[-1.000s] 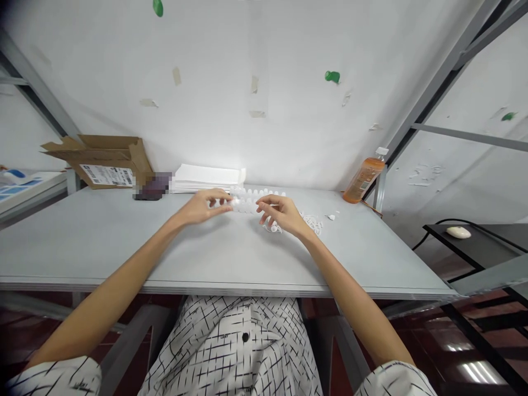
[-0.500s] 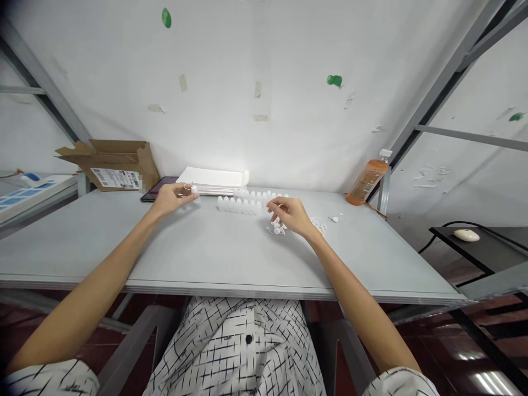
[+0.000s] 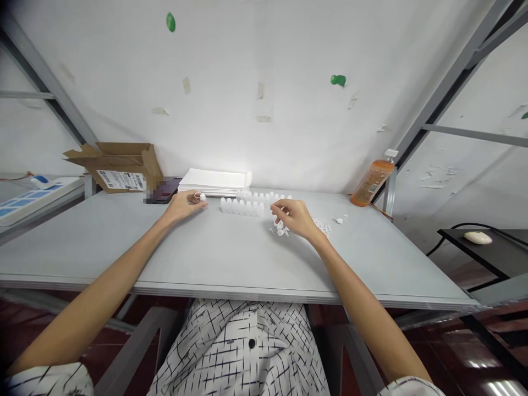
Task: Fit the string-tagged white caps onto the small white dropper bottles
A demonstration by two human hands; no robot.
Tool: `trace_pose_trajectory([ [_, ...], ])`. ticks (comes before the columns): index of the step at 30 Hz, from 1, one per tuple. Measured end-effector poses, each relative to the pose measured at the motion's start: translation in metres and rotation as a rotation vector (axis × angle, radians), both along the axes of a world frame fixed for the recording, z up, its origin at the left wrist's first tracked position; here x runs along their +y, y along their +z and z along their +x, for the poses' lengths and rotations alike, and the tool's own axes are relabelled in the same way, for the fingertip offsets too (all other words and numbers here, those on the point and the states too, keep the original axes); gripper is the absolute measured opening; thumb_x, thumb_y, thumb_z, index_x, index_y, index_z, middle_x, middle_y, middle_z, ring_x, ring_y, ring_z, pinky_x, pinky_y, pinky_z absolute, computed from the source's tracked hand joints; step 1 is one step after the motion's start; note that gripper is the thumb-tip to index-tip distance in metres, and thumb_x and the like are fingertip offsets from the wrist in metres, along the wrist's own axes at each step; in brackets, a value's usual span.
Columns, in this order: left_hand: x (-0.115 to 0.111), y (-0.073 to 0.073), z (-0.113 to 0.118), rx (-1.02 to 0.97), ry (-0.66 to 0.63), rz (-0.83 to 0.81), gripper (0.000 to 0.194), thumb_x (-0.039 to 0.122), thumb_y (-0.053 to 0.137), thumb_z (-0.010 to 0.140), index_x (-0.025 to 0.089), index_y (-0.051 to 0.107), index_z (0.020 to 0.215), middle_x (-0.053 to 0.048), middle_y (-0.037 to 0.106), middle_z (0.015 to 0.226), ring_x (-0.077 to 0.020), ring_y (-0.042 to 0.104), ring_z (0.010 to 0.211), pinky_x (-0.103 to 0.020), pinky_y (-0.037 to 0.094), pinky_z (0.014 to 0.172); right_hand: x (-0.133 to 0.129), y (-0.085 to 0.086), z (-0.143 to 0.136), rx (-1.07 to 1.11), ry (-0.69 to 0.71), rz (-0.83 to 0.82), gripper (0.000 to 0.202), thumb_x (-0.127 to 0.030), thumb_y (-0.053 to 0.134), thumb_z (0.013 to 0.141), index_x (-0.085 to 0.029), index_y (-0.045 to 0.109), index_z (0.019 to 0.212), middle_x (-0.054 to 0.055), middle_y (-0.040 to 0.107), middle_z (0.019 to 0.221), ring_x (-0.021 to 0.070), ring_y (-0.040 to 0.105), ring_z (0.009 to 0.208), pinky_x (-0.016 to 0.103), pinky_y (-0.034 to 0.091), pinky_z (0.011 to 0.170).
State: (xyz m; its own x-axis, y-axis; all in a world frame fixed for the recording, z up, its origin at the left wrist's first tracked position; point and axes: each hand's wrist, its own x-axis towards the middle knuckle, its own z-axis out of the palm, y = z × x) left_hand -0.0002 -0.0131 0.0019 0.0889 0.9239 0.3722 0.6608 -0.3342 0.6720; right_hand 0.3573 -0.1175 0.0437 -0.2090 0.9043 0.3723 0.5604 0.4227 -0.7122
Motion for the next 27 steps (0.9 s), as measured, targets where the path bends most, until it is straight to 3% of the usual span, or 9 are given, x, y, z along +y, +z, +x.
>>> trace_pose_trajectory([
  [13, -0.002, 0.000, -0.002, 0.034, -0.010, -0.038, 0.027, 0.045, 0.073, 0.062, 0.020, 0.066, 0.070, -0.005, 0.071, 0.075, -0.0254, 0.067, 0.079, -0.036, 0.052, 0.077, 0.004, -0.006, 0.002, -0.164, 0.007, 0.100, 0.027, -0.033, 0.051, 0.094, -0.018, 0.065, 0.077, 0.005, 0.070, 0.080, 0.0159, 0.070, 0.061, 0.026, 0.047, 0.055],
  [19, -0.007, 0.014, -0.012, 0.050, 0.047, -0.086, 0.053, 0.056, 0.081, 0.055, 0.019, 0.071, 0.092, -0.007, 0.073, 0.088, -0.0263, 0.068, 0.085, -0.036, 0.051, 0.081, 0.013, -0.004, -0.005, -0.254, -0.057, 0.165, 0.018, -0.026, 0.054, 0.092, -0.018, 0.068, 0.084, 0.004, 0.072, 0.087, 0.0151, 0.069, 0.063, 0.028, 0.046, 0.062],
  [23, -0.016, 0.029, -0.016, 0.102, 0.187, 0.110, 0.059, 0.066, 0.078, 0.061, 0.022, 0.070, 0.099, -0.003, 0.069, 0.084, -0.0208, 0.063, 0.079, -0.031, 0.046, 0.074, 0.029, 0.003, -0.017, -0.421, -0.139, 0.140, 0.015, -0.025, 0.059, 0.091, -0.020, 0.070, 0.099, 0.005, 0.074, 0.104, 0.0147, 0.067, 0.067, 0.029, 0.043, 0.066],
  [27, -0.029, 0.036, -0.005, 0.052, 0.359, 0.400, 0.043, 0.061, 0.064, 0.079, 0.020, 0.056, 0.071, 0.001, 0.051, 0.064, -0.0148, 0.050, 0.063, -0.028, 0.038, 0.065, 0.041, 0.006, -0.029, -0.587, -0.154, 0.086, 0.025, -0.032, 0.065, 0.090, -0.021, 0.070, 0.112, 0.007, 0.073, 0.111, 0.0186, 0.066, 0.077, 0.030, 0.040, 0.066],
])
